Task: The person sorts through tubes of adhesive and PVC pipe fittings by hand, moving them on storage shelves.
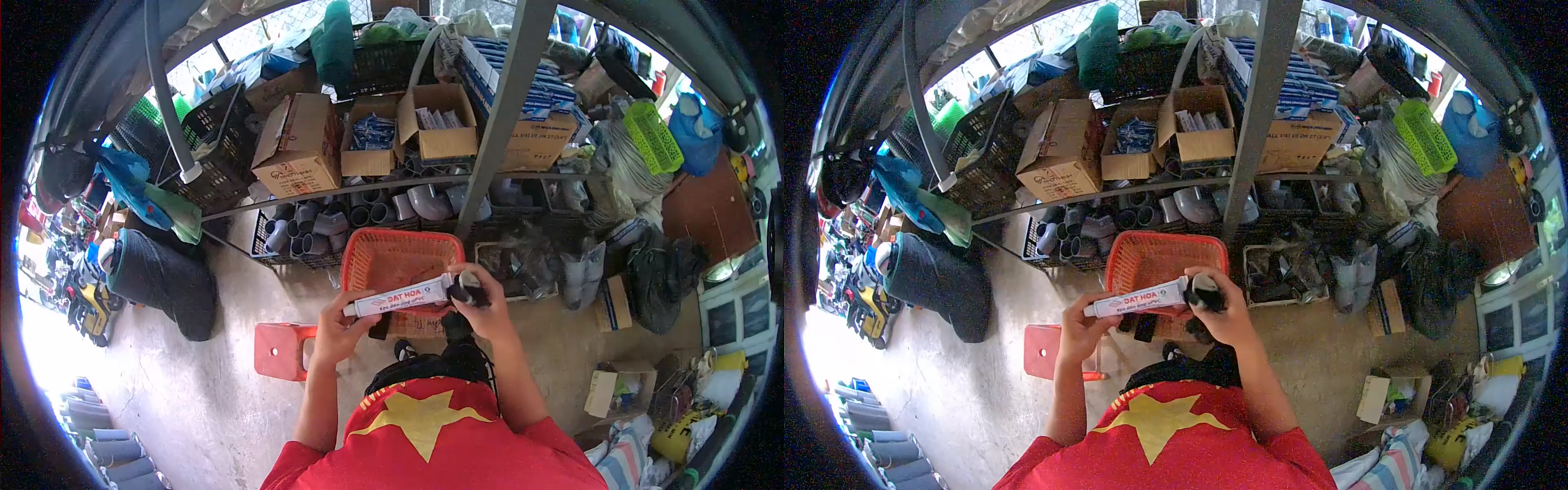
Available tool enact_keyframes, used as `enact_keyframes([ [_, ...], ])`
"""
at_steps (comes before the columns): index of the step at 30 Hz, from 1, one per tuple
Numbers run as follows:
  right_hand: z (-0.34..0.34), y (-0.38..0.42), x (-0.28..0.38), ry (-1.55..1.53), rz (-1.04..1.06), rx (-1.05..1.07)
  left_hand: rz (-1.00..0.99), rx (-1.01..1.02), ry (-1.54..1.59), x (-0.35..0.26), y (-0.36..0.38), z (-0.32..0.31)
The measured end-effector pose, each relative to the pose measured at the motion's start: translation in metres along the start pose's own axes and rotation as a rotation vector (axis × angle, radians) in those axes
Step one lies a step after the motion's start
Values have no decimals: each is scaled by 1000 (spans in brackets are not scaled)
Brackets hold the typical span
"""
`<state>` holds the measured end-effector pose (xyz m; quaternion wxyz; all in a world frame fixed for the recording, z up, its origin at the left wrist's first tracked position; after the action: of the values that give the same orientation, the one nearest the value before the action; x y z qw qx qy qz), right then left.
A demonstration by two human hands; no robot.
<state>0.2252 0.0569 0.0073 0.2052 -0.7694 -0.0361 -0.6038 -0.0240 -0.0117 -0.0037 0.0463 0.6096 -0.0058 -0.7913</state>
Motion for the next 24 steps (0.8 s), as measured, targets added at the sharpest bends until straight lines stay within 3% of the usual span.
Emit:
enact_keyframes([
  [3,-7,1,11,-87,-89,-53,-32,24,105,2,-1,-2],
  [6,1,3,2,-33,46,-82,-111,129,203,5,-4,-4],
  [9,-5,1,6,-33,24,-69,-84,307,321,1,-4,-9],
  [12,-11,1,3,-463,-168,-213,113,434,510,9,-3,-20],
  [15,13,10,-53,-1129,-264,-167,65,248,475,19,-3,-38],
  [16,7,8,-50,-1306,-184,-162,58,220,514,27,-2,-42],
  [19,-24,4,-24,-1312,-259,-559,66,181,493,26,0,-53],
  [23,-51,15,-30,-1236,-312,-409,111,265,389,31,3,-66],
  [24,-55,22,-48,-993,-383,-488,45,265,368,28,1,-71],
])
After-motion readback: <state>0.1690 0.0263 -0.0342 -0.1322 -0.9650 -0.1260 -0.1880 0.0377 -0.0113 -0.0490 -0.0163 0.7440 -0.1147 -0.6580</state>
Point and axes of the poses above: each hand's wrist, its own y-axis away from the middle knuckle, its own z-axis out of the back of the hand, x = y × z, the point moved 4 cm from there along -y, towards the middle knuckle, and after that the axes turned 12 degrees about -y, right-handed, at the moved point
